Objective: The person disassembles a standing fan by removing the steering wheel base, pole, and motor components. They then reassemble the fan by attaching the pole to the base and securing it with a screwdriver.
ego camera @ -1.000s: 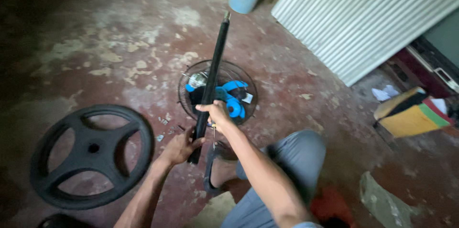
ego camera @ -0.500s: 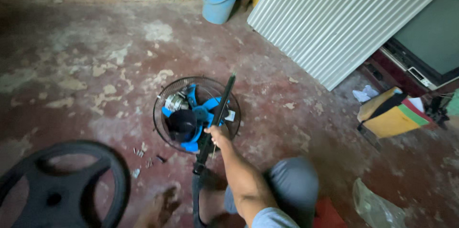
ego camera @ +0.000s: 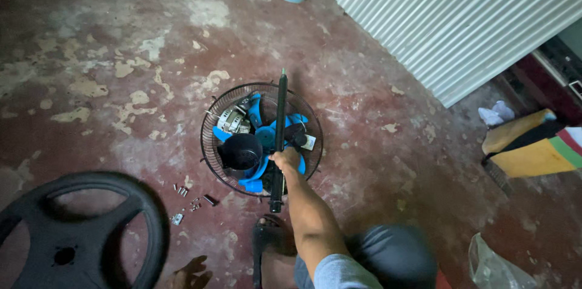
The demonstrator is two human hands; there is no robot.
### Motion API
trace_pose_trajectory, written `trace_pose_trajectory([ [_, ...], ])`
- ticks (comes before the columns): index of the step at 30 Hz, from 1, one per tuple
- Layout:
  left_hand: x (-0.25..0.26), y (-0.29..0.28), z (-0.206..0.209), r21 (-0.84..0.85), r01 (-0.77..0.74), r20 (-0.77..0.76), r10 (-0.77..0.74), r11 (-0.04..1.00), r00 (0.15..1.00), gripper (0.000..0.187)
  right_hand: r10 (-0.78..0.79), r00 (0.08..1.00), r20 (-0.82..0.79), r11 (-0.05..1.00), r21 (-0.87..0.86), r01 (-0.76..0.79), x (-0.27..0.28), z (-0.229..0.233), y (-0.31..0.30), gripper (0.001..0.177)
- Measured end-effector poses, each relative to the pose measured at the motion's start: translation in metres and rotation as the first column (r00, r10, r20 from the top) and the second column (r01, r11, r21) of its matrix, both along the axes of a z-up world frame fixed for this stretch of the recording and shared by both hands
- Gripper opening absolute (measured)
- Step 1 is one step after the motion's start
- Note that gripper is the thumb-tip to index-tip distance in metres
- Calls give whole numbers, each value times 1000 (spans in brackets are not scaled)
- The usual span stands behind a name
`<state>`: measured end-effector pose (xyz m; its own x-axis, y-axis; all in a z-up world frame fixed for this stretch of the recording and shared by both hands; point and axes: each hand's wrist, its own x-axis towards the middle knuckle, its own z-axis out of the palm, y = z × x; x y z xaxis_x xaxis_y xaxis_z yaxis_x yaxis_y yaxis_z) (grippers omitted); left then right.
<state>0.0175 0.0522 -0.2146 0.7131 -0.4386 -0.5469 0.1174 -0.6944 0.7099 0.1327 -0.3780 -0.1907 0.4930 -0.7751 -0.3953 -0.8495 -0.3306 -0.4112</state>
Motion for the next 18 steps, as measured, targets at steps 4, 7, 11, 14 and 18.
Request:
trace_pose_trajectory([
  [4, 1, 4, -7, -28, -2, 45, 3, 1000, 999, 64, 15, 997, 78, 1000, 9, -16, 0, -7, 4, 52],
  [7, 7, 16, -7, 30, 95, 4, -96, 995, 995, 63, 12, 997, 80, 999, 52, -16, -1, -6, 5, 52],
  [11, 12, 25, -5, 20, 161, 30, -161, 987, 986, 61, 152, 973, 176, 978, -172, -122, -5, -3, 6, 50],
  [14, 11, 33, 7, -129, 136, 101, -123, 982, 987, 50, 41, 959, 280, 980, -197, 15, -3, 2, 11, 37],
  [18, 16, 20, 67, 154, -62, 270, 19, 986, 963, 25, -97, 883, 459, 961, -190, 204, 11, 13, 25, 25],
])
